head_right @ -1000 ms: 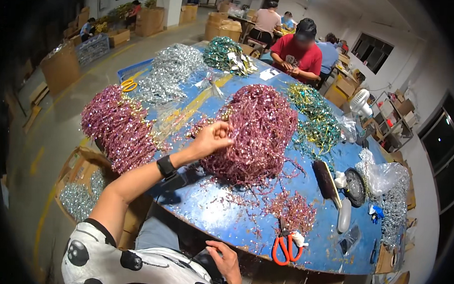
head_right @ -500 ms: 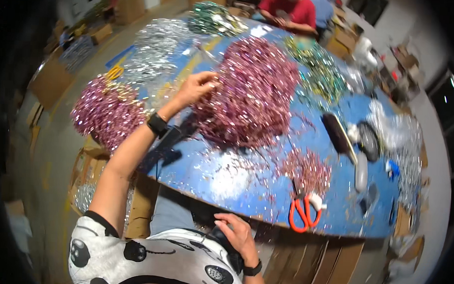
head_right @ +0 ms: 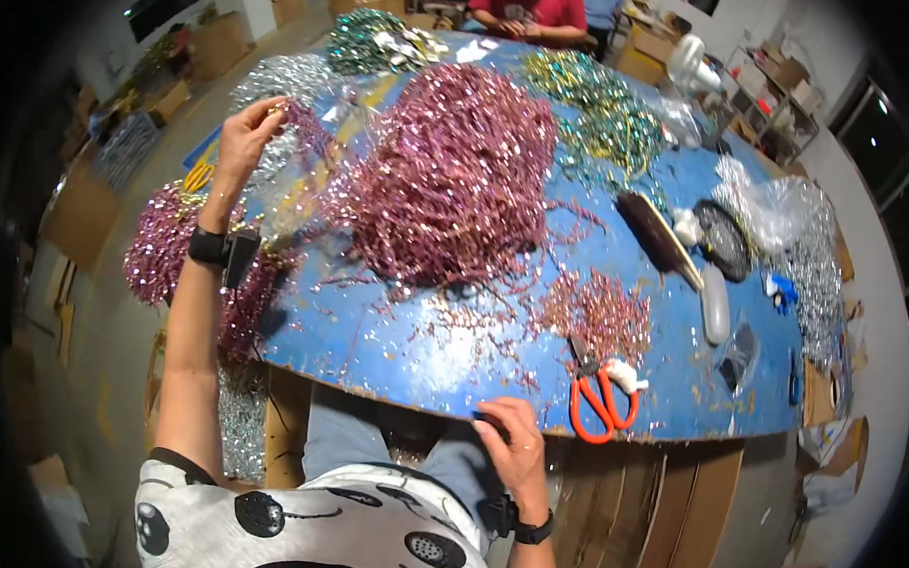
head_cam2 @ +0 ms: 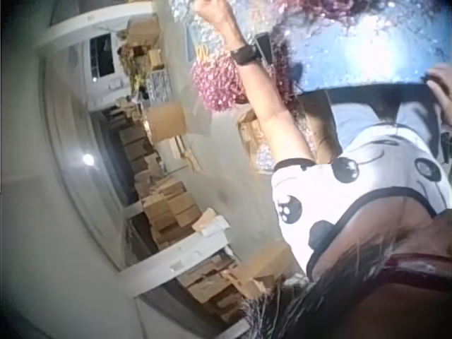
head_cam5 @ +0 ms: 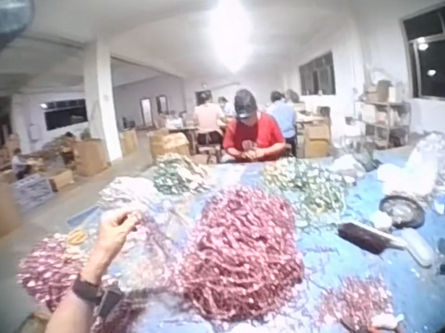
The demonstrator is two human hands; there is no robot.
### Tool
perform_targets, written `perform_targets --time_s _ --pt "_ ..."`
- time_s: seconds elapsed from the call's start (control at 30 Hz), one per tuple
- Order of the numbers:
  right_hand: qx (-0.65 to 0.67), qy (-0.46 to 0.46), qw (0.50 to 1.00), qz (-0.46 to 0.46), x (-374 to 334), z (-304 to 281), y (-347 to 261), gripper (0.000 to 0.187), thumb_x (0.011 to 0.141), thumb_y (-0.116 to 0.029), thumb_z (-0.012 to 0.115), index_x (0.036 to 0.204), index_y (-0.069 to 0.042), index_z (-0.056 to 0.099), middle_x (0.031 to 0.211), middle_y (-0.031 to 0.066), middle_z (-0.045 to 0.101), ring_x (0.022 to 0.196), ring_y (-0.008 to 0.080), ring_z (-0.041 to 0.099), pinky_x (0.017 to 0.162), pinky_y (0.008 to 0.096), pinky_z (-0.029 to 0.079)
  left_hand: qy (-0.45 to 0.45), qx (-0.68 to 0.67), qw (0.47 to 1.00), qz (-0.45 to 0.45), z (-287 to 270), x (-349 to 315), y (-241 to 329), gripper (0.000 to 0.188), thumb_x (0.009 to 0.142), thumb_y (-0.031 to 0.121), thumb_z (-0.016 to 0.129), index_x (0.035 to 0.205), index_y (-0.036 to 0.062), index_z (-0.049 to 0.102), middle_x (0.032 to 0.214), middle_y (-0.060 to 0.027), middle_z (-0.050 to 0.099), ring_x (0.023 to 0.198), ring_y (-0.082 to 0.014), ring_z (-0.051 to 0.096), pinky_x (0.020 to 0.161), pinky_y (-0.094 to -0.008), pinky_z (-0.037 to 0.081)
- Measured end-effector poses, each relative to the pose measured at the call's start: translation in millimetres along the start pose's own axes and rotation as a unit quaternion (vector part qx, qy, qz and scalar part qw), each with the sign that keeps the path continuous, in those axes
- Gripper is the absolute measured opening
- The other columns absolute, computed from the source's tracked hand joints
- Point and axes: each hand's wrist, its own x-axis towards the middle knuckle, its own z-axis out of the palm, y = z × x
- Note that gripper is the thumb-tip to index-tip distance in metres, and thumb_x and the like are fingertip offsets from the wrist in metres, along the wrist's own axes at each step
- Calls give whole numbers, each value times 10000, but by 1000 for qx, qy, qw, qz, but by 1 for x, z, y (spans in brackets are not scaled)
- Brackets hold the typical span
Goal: Trimming the ends of pink tinsel bunches with scissors at a workbench.
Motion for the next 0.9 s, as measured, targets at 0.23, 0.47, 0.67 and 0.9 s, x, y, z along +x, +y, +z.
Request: perform_targets --time_s 0.23,0.47,0.67,0.9 --pt "-139 -48 989 -12 31 -22 19 326 835 -69 701 1142 -8 612 1158 158 560 1046 310 582 920 363 470 121 -136 982 37 -45 -29 16 270 965 142 604 1195 13 660 969 -48 713 823 -76 636 723 -225 518" --pt "-183 40 980 -64 53 -17 2 587 784 -115 761 1308 -6 520 1336 199 476 1244 363 473 1040 415 393 25 -146 988 31 -18 -110 78 252 951 62 591 1193 27 655 1076 -69 697 930 -109 640 837 -256 518" --pt "-15 11 982 -187 67 23 -71 716 754 -142 793 1373 -2 461 1365 205 477 1245 357 484 1052 421 393 -206 -57 949 232 50 -202 116 319 799 72 715 1116 56 680 981 -91 693 866 -263 660 760 -349 510" --pt "22 -98 988 -113 70 52 -36 559 756 12 641 1302 -80 567 1009 146 671 862 299 677 760 348 537 -199 -60 946 250 86 -244 113 335 791 112 745 1111 52 665 905 -82 681 792 -256 647 708 -357 494"
